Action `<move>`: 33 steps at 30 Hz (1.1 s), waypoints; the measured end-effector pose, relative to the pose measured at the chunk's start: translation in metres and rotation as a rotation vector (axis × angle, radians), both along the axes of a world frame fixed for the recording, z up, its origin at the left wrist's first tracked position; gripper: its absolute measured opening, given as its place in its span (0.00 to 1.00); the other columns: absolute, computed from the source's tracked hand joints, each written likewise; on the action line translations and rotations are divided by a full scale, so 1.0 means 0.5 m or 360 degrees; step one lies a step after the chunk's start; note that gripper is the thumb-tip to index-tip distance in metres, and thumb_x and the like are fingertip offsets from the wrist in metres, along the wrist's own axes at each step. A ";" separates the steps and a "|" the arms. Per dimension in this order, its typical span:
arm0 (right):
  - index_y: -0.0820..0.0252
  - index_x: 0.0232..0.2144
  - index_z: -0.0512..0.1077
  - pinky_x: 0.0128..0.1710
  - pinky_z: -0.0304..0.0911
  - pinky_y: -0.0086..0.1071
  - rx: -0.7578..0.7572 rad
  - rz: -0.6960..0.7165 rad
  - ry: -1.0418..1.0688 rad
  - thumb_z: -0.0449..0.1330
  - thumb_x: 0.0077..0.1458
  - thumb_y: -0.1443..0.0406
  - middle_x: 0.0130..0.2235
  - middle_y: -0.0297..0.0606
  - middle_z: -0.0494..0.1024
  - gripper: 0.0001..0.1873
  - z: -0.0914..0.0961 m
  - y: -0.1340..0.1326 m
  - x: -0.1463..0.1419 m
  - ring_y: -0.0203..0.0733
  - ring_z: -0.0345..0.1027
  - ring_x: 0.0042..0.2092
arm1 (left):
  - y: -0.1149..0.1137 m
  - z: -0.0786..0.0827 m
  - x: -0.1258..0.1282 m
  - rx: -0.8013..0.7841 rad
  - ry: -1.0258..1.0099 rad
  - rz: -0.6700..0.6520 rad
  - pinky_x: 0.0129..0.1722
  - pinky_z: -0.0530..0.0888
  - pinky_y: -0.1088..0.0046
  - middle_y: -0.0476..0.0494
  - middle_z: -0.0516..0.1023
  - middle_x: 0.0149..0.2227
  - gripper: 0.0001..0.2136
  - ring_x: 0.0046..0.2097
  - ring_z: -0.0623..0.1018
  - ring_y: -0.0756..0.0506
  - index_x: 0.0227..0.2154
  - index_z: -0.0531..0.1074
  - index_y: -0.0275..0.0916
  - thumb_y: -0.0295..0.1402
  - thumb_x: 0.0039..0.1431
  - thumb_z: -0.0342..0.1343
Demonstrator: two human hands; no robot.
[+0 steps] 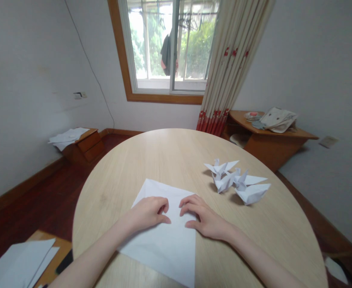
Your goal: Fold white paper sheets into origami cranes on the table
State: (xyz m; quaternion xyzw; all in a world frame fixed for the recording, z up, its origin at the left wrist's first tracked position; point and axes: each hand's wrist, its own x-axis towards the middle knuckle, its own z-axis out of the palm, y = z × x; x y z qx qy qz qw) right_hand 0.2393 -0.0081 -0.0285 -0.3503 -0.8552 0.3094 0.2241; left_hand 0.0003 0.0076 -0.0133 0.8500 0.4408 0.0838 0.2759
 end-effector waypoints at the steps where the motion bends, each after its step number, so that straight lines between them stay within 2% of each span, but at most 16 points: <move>1: 0.56 0.38 0.71 0.55 0.54 0.44 0.0010 -0.0014 -0.0021 0.65 0.51 0.71 0.49 0.39 0.70 0.12 0.001 -0.002 0.000 0.45 0.61 0.53 | 0.000 0.000 -0.001 0.0011 0.0002 -0.0002 0.29 0.58 0.75 0.53 0.70 0.27 0.09 0.29 0.68 0.49 0.31 0.69 0.39 0.39 0.56 0.60; 4: 0.56 0.40 0.69 0.56 0.53 0.44 0.0008 -0.0033 -0.0078 0.63 0.50 0.73 0.52 0.40 0.69 0.14 0.004 -0.007 -0.001 0.45 0.60 0.55 | -0.001 0.000 -0.003 0.0039 -0.0001 -0.0011 0.30 0.60 0.75 0.52 0.70 0.29 0.08 0.30 0.69 0.48 0.33 0.68 0.40 0.39 0.58 0.58; 7: 0.56 0.39 0.69 0.57 0.54 0.43 -0.0029 -0.0019 -0.0100 0.62 0.51 0.73 0.54 0.40 0.69 0.13 0.006 -0.011 -0.003 0.45 0.60 0.56 | -0.001 0.002 -0.003 0.0081 0.0002 -0.0020 0.31 0.61 0.74 0.51 0.71 0.31 0.08 0.32 0.69 0.48 0.34 0.68 0.39 0.39 0.60 0.57; 12: 0.56 0.35 0.69 0.56 0.57 0.37 -0.0073 0.0023 -0.0152 0.62 0.52 0.73 0.54 0.36 0.70 0.10 0.013 -0.015 -0.003 0.43 0.62 0.57 | 0.005 -0.005 -0.002 0.0319 0.0114 -0.0058 0.35 0.61 0.72 0.49 0.73 0.33 0.10 0.35 0.70 0.46 0.33 0.68 0.39 0.40 0.60 0.59; 21: 0.55 0.42 0.73 0.55 0.59 0.41 0.0200 0.0101 -0.0316 0.62 0.55 0.69 0.54 0.40 0.72 0.11 0.017 -0.017 0.003 0.47 0.63 0.57 | 0.013 -0.015 -0.001 0.0592 0.0290 -0.0057 0.36 0.62 0.69 0.47 0.75 0.36 0.12 0.38 0.73 0.44 0.34 0.68 0.39 0.43 0.62 0.56; 25: 0.54 0.47 0.74 0.54 0.60 0.45 0.0288 0.0137 -0.0415 0.61 0.57 0.65 0.56 0.42 0.71 0.14 0.024 -0.024 -0.002 0.50 0.65 0.55 | 0.013 -0.021 0.001 0.0717 0.0404 0.0007 0.36 0.62 0.67 0.46 0.75 0.38 0.12 0.39 0.73 0.43 0.36 0.68 0.38 0.42 0.64 0.53; 29: 0.52 0.51 0.73 0.50 0.62 0.47 0.0347 0.0214 -0.0470 0.59 0.59 0.58 0.57 0.42 0.70 0.18 0.029 -0.030 -0.007 0.52 0.65 0.51 | 0.011 -0.022 0.006 0.0806 0.0464 0.0128 0.38 0.64 0.66 0.45 0.75 0.40 0.08 0.42 0.72 0.42 0.36 0.68 0.38 0.38 0.64 0.54; 33: 0.53 0.53 0.72 0.52 0.61 0.50 0.0326 0.0261 -0.0485 0.62 0.55 0.52 0.58 0.42 0.70 0.25 0.030 -0.031 -0.012 0.54 0.65 0.52 | 0.010 -0.025 0.008 0.0838 0.0415 0.0202 0.39 0.66 0.66 0.46 0.74 0.40 0.07 0.43 0.72 0.42 0.36 0.68 0.39 0.36 0.63 0.56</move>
